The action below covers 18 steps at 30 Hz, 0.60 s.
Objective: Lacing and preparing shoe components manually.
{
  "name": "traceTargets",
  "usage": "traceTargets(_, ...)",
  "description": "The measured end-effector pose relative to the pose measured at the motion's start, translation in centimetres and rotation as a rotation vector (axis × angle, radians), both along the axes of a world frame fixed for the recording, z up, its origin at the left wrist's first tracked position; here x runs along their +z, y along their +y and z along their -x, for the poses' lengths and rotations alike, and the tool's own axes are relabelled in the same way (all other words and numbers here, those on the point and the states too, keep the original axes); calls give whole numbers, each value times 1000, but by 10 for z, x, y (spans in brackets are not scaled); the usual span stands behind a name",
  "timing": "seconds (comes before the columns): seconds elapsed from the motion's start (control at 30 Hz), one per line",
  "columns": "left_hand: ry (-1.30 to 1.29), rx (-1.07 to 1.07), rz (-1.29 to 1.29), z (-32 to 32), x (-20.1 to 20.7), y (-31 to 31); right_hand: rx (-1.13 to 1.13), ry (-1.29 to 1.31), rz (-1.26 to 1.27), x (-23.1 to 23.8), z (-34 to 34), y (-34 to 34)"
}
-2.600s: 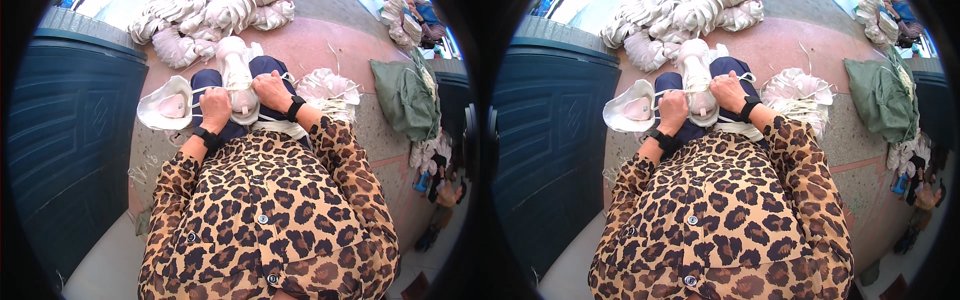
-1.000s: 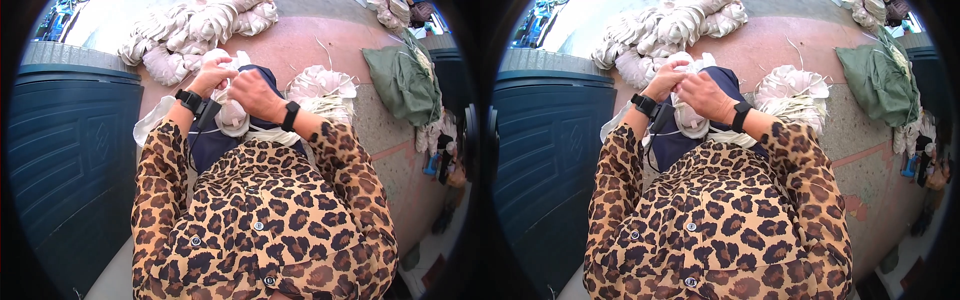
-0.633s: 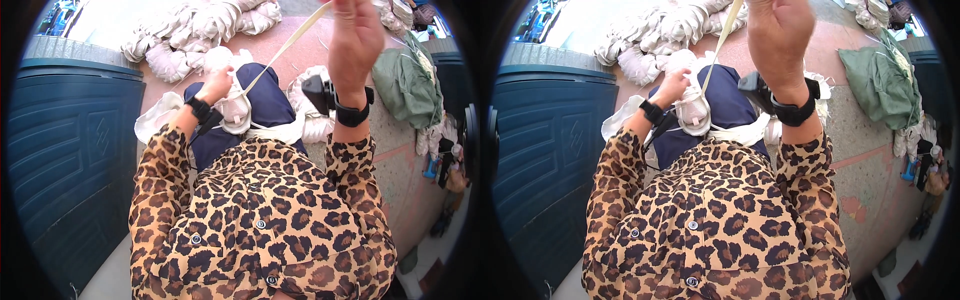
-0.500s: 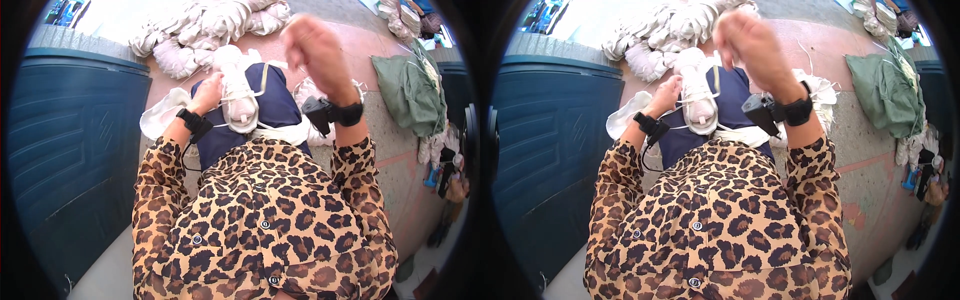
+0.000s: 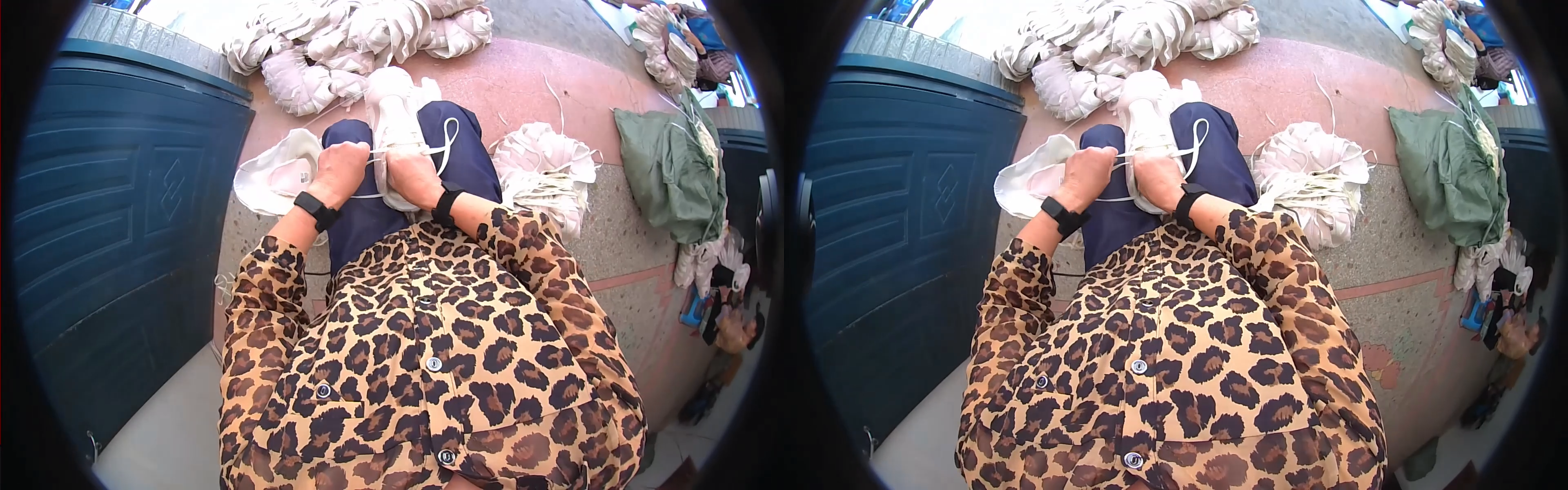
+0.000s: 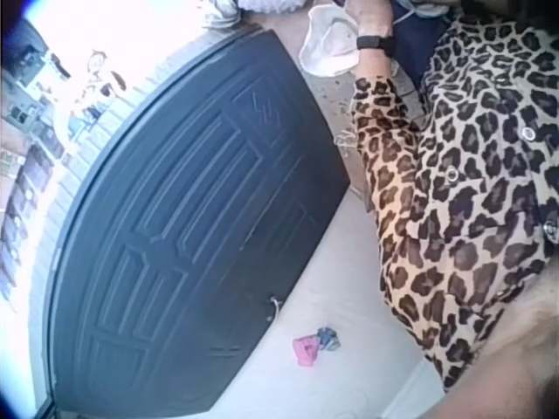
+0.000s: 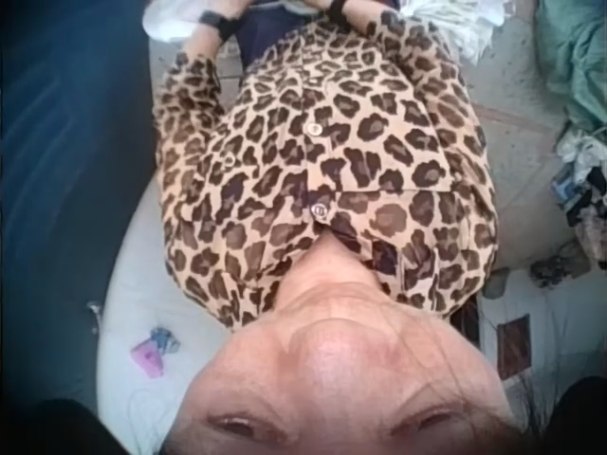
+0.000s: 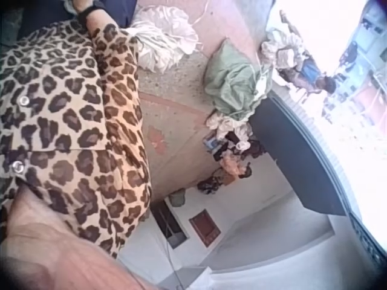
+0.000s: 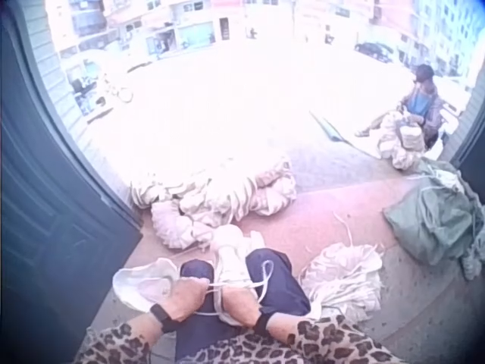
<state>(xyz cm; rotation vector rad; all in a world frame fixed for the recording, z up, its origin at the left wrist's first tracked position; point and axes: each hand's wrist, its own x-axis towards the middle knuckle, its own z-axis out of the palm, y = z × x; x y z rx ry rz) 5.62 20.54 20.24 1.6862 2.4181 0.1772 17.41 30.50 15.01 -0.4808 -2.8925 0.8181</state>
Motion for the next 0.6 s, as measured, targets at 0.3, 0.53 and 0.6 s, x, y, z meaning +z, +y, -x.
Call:
traceTargets(0.3,-225,406,-77,-12,-8,13,242,435,1598,173,-22,97)
traceTargets(0.53,-1100,28,-59,5,51,55,304,506,1434,232,-7,99)
traceTargets(0.6,-1197,-43,-9,2,69,64,286,478,1400,223,-2,102)
